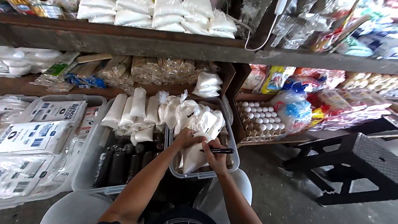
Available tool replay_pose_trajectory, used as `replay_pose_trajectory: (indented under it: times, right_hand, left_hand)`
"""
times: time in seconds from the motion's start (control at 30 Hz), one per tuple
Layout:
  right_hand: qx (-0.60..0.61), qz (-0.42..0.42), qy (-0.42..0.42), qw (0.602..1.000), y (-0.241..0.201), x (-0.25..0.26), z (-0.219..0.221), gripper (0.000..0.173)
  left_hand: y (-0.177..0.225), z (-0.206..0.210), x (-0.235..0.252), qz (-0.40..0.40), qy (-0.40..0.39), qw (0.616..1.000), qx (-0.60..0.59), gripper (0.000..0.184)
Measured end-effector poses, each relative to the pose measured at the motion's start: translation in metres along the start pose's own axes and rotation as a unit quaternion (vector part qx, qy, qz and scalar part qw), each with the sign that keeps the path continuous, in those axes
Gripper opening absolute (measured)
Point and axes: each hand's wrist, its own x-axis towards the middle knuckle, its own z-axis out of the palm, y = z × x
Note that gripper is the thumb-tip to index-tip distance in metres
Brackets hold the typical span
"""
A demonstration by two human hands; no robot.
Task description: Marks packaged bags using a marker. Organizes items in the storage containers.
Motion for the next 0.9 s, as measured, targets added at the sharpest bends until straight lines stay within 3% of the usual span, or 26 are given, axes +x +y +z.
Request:
replay_pose_trajectory:
  times: [0.3,0.9]
  right_hand:
    - [-0.086,-0.039,-0.028,0.995,0.0022,-0.0010,0.0029,0.022]
    - [-0.084,-0.024,-0.002,0.996,-0.0014,0.0000,0.0033,0.024]
  left_hand:
    - [-0.0069,0.0023,0.0020,-0.002,0.006,1.000,-0.022,0.056]
    - [-0.0043,0.0018,0.0011,-0.011,0.003,1.000,-0.018,0.056]
